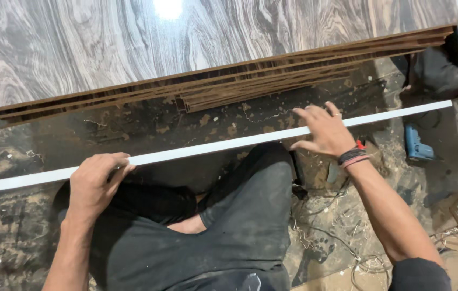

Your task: The person sits on the floor and irons white edge banding tape onto the edge of a long board, pressing the tape with a hand iron and smoothing it by hand. They then apply masking tape pieces along a board edge and continue ironing the banding along the edge.

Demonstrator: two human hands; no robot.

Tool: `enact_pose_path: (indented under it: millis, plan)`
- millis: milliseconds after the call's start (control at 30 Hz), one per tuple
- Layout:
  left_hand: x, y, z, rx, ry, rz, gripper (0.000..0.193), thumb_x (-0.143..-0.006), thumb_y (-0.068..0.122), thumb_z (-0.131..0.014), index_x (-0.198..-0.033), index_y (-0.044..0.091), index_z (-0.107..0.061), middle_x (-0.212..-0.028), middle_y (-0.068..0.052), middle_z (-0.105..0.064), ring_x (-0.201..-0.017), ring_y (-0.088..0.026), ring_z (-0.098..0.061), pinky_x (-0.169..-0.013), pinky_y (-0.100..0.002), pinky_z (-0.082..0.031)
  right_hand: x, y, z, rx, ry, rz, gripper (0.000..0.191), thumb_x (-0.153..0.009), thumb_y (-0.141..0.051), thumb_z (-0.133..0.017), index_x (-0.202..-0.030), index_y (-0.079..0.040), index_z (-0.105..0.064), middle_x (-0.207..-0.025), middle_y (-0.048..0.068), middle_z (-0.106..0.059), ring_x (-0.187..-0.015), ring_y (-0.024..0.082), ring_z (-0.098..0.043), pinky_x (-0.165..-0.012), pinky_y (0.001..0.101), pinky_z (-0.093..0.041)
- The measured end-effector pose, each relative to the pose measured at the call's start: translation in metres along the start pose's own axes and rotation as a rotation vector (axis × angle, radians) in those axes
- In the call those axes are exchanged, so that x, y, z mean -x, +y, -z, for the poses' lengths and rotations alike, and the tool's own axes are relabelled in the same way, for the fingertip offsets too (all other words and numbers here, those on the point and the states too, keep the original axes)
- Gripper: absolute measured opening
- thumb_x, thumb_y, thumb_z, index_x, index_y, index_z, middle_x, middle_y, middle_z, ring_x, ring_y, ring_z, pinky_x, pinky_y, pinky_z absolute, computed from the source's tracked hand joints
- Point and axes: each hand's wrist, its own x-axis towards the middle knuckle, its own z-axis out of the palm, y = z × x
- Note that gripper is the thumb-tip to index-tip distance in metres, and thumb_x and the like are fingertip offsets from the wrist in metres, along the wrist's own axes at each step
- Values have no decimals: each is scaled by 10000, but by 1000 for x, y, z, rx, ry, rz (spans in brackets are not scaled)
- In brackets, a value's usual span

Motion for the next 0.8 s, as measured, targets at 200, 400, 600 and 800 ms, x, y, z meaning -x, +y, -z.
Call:
enact_pose_path:
  millis: [200, 400, 600, 800]
  plan:
    - [3, -2, -3, -1, 1, 6, 180, -847, 139, -793, -963, 67, -675, -1035, -78, -751, -958, -292, -707, -828, -402, -543, -75, -154, -32, -281, 156, 229, 866, -821, -658, -713, -1500, -158, -516, -1400, 85, -611, -1323, 293, -526, -1156, 564, -259]
    - [12, -16, -8, -12, -16, 18, 218, -846, 137, -748, -1047, 65, -701, -1044, -96, -733, -975, -320, -694, -839, -420, -546, -169, -290, -41, -253, -18, 335, 639, -976, -700, -445, -1205, -163, -704, -1009, 46, -748, -1037, 241, -695, -1103, 634, -353]
    - [10, -16, -7, -58, -38, 132, 243, -838, 230, -800, -1020, 96, -711, -982, -100, -730, -916, -332, -689, -792, -429, -545, -192, -279, -46, -351, -28, 254, 374, -963, -509, -517, -1008, -279, -808, -781, 70, -746, -694, 317, -710, -615, 475, -547]
    - [4, -3, 1, -24, -2, 78, 230, -845, 214, -804, -1022, 100, -709, -974, -86, -733, -899, -319, -692, -777, -416, -542, -118, -143, -54, -340, 154, 15, 281, -931, -374, -615, -1132, -297, -795, -924, 38, -782, -792, 265, -747, -660, 410, -575]
